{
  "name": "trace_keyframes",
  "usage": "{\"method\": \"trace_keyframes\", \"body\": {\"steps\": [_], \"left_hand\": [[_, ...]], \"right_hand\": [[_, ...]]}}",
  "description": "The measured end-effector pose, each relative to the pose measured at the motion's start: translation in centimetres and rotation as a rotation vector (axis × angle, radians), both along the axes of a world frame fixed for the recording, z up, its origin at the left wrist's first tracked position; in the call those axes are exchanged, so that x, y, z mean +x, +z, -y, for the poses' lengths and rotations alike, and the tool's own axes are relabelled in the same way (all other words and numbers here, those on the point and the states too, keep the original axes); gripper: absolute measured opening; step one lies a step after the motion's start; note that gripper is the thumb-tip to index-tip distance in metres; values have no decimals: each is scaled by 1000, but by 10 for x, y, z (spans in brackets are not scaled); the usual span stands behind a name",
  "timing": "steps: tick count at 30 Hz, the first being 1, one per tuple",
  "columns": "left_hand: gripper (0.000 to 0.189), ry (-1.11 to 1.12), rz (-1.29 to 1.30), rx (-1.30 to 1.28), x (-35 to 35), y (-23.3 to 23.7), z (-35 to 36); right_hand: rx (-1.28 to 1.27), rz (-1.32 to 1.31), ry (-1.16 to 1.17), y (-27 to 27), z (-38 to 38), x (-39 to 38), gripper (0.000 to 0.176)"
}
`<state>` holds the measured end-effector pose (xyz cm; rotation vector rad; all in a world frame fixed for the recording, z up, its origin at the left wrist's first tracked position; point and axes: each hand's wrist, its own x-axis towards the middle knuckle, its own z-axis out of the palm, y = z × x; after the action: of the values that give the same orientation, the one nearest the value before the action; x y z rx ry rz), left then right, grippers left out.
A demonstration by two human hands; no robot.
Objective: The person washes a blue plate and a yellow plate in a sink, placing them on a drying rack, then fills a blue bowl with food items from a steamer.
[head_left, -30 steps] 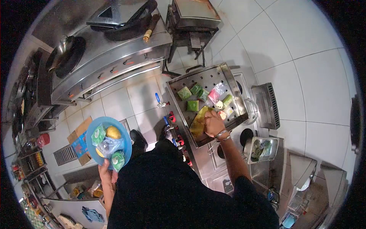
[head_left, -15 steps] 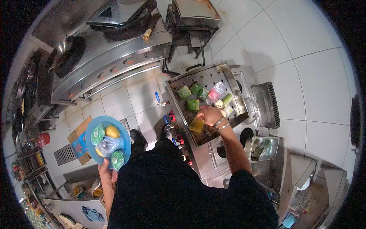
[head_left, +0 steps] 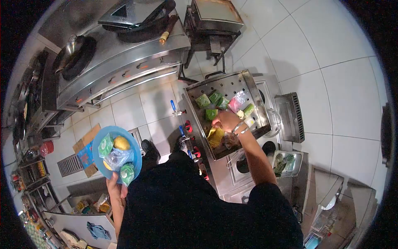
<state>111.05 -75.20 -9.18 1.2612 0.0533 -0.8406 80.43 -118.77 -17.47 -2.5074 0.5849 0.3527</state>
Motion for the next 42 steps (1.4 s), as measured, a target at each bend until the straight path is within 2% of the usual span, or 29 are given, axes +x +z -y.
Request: {"method": "trace_keyframes", "body": {"steps": [3, 6, 7, 8, 11, 16, 18, 21, 23, 24, 25, 26, 28, 29, 30, 34, 35, 38, 40, 42], "left_hand": [[70, 6, -3, 14, 2, 3, -2], [70, -70, -50, 23, 4, 3, -4], [65, -62, -22, -20, 3, 2, -2], [59, -54, 5, -63, 1, -1, -1], [60, -51, 17, -99, -2, 2, 4], [59, -39, 14, -31, 0, 2, -2], [59, -30, 20, -4, 0, 3, -2], [58, -53, 9, -7, -2, 3, -1], [73, -3, -50, -23, -1, 1, -1], [73, -5, -51, -25, -1, -2, -1], [65, -11, -35, -42, -1, -5, -3], [57, -18, -19, -56, -2, -8, -5], [58, -14, -6, -53, -1, -12, -8], [58, -7, 9, -54, 0, -13, -7], [58, -13, 8, -56, 0, -12, -6], [59, -52, -43, -94, 0, -3, 0], [60, -41, -52, -86, -1, -1, 1], [61, -36, -91, -92, 1, -3, 0], [61, -57, -79, -100, 2, -3, 0], [61, -76, -70, -103, 3, -4, -1]], "right_hand": [[39, -99, 30, 3, 7, 13, 15], [91, -65, -17, 4, 7, 15, 14], [92, -66, -16, 1, 7, 15, 14], [72, -53, -20, -3, 6, 15, 13], [38, -34, -16, -5, 4, 18, 12], [-112, 43, 47, -1, -1, 15, 15], [159, -23, -78, 22, -6, 13, 18], [163, -97, -23, 4, -11, -16, 19], [203, -87, -54, 10, -13, -33, 21], [240, -53, -100, 14, -11, -42, 22], [138, 41, -114, 15, -4, -55, 25], [139, 39, -115, 31, -7, -55, 25], [-220, -326, -341, 75, -20, -54, 35], [-220, -327, -348, 74, -29, -57, 35], [-305, -279, -390, 68, -41, -59, 48], [-651, -171, -421, -9, -68, -80, 89], [-596, -335, -482, -26, -73, -82, 92], [-555, -361, -676, -23, -69, -82, 79], [-348, -327, -587, 68, -67, -64, 60], [-301, -303, -580, 95, -52, -64, 45]]}}
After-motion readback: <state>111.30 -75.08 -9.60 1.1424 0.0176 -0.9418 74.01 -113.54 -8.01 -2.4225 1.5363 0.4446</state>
